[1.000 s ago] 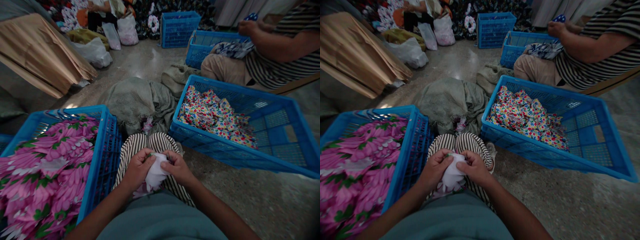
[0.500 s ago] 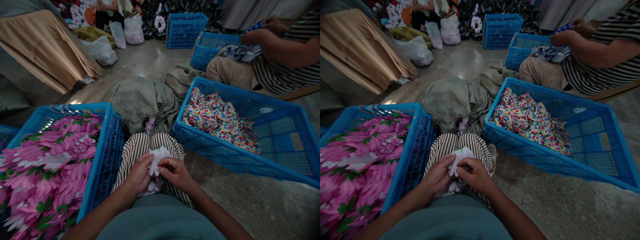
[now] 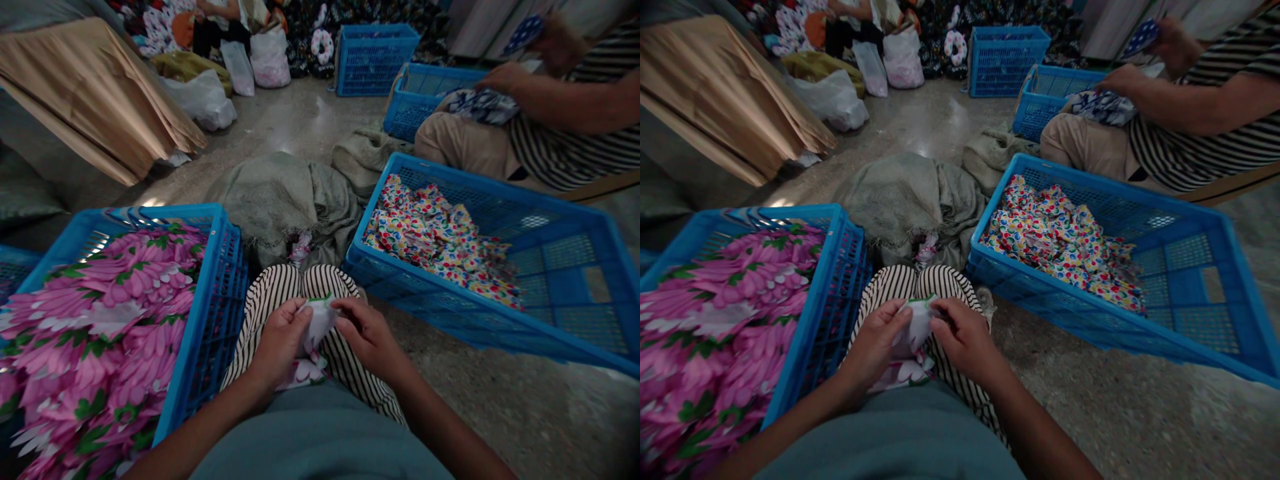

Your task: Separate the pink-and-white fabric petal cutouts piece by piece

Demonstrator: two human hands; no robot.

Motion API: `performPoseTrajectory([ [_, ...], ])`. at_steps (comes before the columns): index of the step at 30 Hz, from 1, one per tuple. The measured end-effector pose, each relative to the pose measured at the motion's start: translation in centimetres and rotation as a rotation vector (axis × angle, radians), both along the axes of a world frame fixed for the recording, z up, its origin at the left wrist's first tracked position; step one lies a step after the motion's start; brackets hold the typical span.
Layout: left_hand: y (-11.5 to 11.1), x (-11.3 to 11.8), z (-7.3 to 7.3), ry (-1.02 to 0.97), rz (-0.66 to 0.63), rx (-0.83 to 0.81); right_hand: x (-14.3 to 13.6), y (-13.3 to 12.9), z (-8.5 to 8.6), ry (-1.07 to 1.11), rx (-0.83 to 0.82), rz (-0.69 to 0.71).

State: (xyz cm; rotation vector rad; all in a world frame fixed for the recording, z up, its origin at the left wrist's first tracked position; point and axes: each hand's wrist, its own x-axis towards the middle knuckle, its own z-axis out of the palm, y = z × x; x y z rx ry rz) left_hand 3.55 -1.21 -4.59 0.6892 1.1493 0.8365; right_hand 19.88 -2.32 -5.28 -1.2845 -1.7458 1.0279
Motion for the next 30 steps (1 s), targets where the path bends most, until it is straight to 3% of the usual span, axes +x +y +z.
performPoseTrajectory([
  [5, 0.0, -0.3, 0.3, 0.109, -0.056, 0.049, -0.8, 0.6, 1.4, -0.227, 0.064, 0.169],
  [11, -0.4, -0.1, 0.6, -0.012, -0.042, -0.030, -0.9, 1.2, 1.4, -0.309, 0.057, 0.145],
  [15, -0.3, 0.2, 1.1, -0.175, 0.017, -0.169, -0.1, 1.5, 0.2, -0.137, 0.008, -0.065],
  [19, -0.1, 0.3, 1.2, -0.267, 0.075, -0.230, 0.7, 1.7, -0.9, 0.199, -0.227, -0.289],
  [22, 0.0, 0.3, 0.9, -0.291, 0.116, -0.240, 0.8, 1.3, -1.3, 0.431, -0.379, -0.303],
  [30, 0.5, 0.1, 0.5, -0.404, 0.228, -0.311, 0.2, 0.2, -2.3, 0.669, -0.478, -0.281],
])
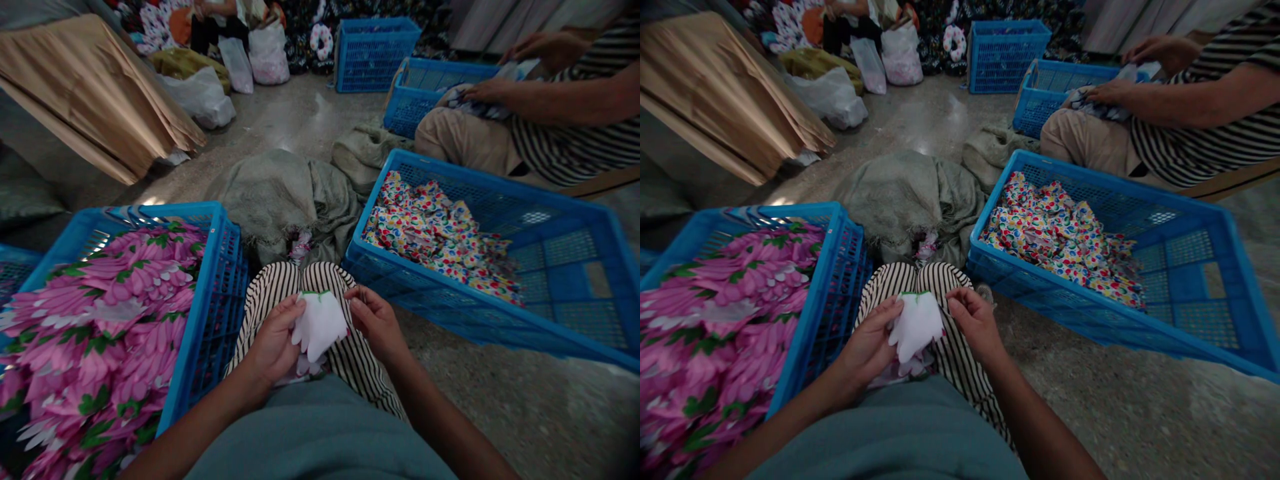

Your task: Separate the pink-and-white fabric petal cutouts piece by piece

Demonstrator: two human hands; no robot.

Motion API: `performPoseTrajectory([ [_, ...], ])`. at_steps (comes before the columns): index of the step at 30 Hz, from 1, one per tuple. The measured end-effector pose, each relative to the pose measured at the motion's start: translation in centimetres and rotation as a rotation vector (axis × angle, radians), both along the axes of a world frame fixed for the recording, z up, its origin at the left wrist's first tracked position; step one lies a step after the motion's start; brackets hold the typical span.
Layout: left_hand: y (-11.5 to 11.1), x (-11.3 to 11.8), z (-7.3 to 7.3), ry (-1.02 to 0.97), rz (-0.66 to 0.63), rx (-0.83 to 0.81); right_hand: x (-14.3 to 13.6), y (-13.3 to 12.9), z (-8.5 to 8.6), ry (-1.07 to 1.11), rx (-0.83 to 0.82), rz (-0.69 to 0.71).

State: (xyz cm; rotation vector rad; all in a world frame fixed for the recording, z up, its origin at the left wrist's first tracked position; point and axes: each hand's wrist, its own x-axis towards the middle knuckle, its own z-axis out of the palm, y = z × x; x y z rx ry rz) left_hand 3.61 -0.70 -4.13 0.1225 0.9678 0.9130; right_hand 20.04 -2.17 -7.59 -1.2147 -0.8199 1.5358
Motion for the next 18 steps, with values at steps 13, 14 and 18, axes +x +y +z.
performPoseTrajectory([
  [13, 1.0, 0.0, -0.2, -0.134, 0.082, -0.116, -1.9, -0.8, -1.2, 0.341, -0.119, 0.081],
  [14, 0.9, 0.0, -0.2, -0.140, 0.083, -0.109, -1.9, -0.8, -1.2, 0.345, -0.119, 0.068],
  [18, 0.9, 0.0, -0.2, -0.141, 0.063, -0.078, -2.1, -0.6, -1.1, 0.333, -0.127, 0.025],
])
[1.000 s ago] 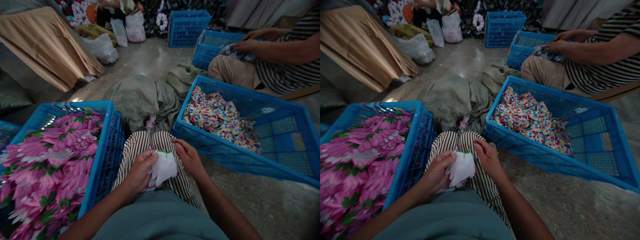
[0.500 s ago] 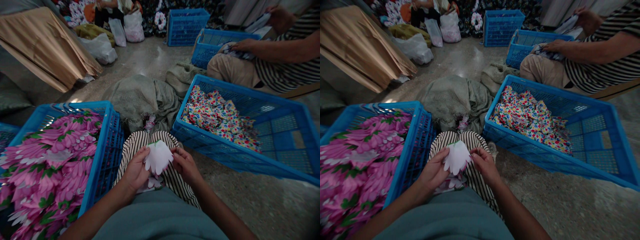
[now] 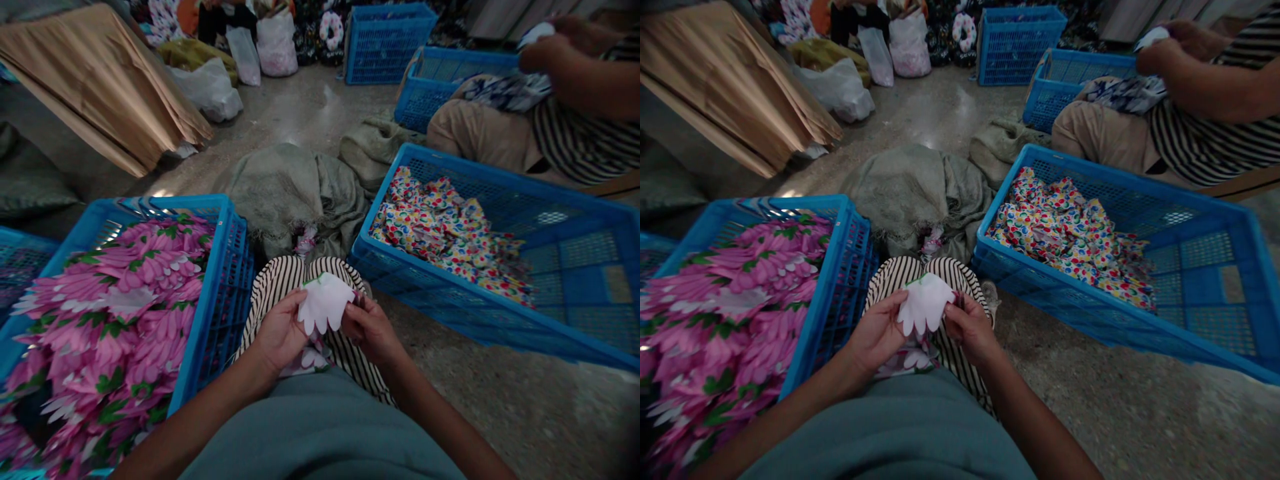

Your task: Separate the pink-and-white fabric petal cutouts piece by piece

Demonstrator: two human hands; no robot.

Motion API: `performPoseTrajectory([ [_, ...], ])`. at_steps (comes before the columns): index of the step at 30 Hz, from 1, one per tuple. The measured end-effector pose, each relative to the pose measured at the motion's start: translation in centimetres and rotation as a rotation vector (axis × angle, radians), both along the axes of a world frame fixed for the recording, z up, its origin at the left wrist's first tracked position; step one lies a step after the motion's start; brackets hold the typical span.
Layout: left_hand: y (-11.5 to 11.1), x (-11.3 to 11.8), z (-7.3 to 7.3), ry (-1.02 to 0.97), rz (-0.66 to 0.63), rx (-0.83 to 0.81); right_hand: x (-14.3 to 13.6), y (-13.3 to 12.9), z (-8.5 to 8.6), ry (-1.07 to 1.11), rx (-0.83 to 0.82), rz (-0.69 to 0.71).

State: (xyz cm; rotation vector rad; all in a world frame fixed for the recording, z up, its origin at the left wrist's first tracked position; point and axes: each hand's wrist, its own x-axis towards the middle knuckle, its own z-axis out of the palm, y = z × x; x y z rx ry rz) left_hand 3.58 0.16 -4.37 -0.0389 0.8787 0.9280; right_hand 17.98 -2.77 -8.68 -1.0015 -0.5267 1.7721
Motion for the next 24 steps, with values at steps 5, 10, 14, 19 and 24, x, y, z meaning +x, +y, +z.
performPoseTrajectory([
  [5, -0.4, -0.1, -0.3, 0.166, -0.043, 0.088, 0.3, -0.1, 0.3, 0.006, -0.015, -0.002],
  [10, -1.3, -0.4, 0.1, 0.769, -0.124, 0.543, 0.1, -0.1, 0.9, -0.002, -0.040, -0.010],
  [14, -1.8, 0.1, 0.4, 0.726, -0.490, 0.701, -0.7, 0.0, 1.3, 0.029, -0.028, 0.009],
  [19, -1.7, 0.5, 0.8, 0.763, -0.436, 0.691, -0.6, 0.3, 1.5, 0.049, -0.035, 0.049],
  [24, -1.6, 0.5, 0.6, 0.624, -0.411, 0.575, -0.3, 0.4, 1.5, 0.004, 0.038, 0.111],
])
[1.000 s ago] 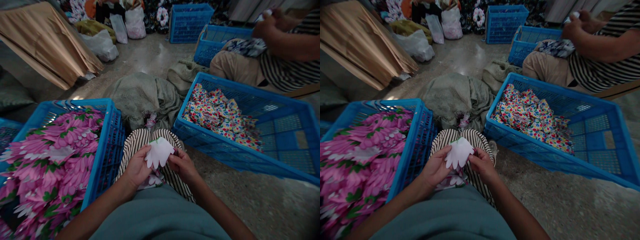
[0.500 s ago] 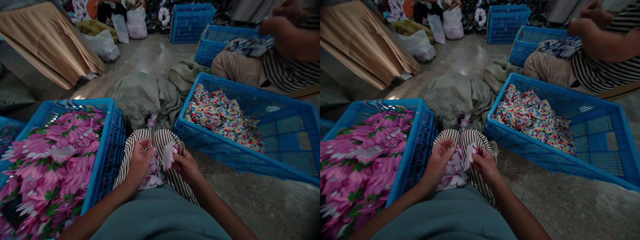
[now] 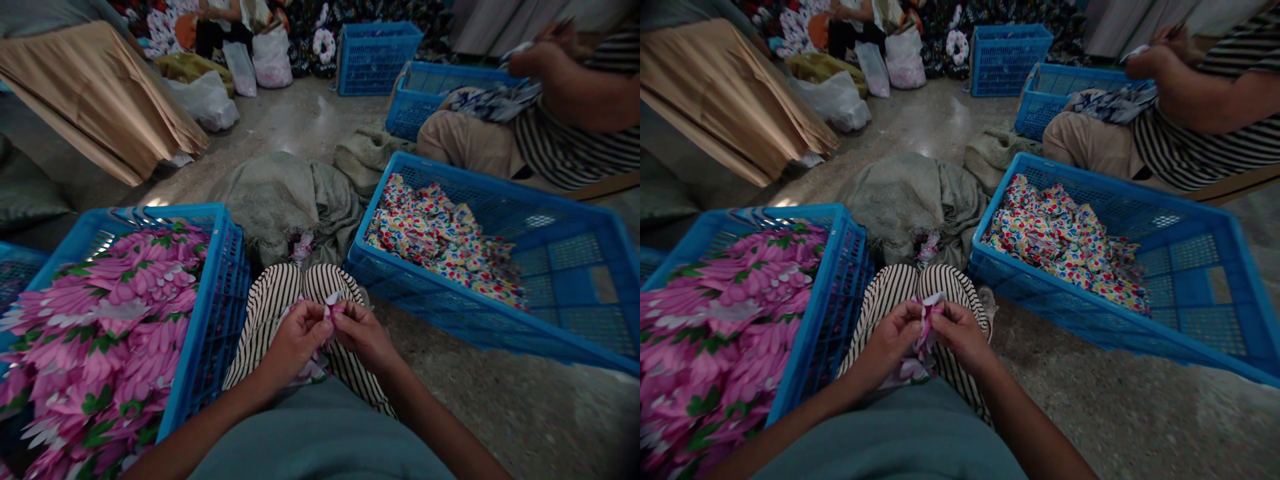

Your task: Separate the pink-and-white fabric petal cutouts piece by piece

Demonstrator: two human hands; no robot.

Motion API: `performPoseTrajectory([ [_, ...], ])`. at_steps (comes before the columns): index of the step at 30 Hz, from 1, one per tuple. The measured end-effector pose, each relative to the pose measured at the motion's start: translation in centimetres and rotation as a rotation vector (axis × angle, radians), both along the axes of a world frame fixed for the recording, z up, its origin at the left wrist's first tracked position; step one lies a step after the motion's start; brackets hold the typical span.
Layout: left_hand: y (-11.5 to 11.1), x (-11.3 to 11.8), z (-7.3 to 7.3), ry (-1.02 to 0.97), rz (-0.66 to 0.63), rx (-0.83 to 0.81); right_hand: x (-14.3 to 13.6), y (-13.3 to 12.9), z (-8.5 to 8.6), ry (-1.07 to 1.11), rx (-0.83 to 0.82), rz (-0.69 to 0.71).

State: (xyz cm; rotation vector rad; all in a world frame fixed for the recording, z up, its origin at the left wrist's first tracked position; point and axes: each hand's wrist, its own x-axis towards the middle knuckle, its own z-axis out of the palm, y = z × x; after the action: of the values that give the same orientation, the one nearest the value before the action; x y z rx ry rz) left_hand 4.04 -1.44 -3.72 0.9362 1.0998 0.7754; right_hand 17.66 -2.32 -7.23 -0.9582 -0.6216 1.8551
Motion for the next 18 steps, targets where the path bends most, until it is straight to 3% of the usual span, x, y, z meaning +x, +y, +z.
performPoseTrajectory([
  [4, -0.1, 0.1, -1.3, 0.032, 0.077, -0.126, -0.2, -0.1, -0.1, -0.047, 0.091, 0.063],
  [7, -0.1, 0.0, -2.0, 0.100, 0.116, -0.068, 0.1, -0.5, -0.3, -0.014, 0.128, 0.099],
  [10, 0.1, -0.2, -1.8, 0.096, 0.071, -0.026, 0.9, -0.8, -0.5, 0.051, 0.167, 0.196],
  [12, 0.4, -0.4, -1.5, -0.043, 0.056, -0.170, 1.6, -0.7, -0.6, 0.086, 0.164, 0.238],
  [15, 1.0, -1.0, -0.9, -0.399, 0.106, -0.446, 2.4, -0.2, -0.9, 0.062, 0.147, 0.145],
  [18, 1.2, -1.3, -0.4, -0.640, 0.055, -0.572, 2.3, 0.2, -1.3, 0.023, 0.159, 0.097],
])
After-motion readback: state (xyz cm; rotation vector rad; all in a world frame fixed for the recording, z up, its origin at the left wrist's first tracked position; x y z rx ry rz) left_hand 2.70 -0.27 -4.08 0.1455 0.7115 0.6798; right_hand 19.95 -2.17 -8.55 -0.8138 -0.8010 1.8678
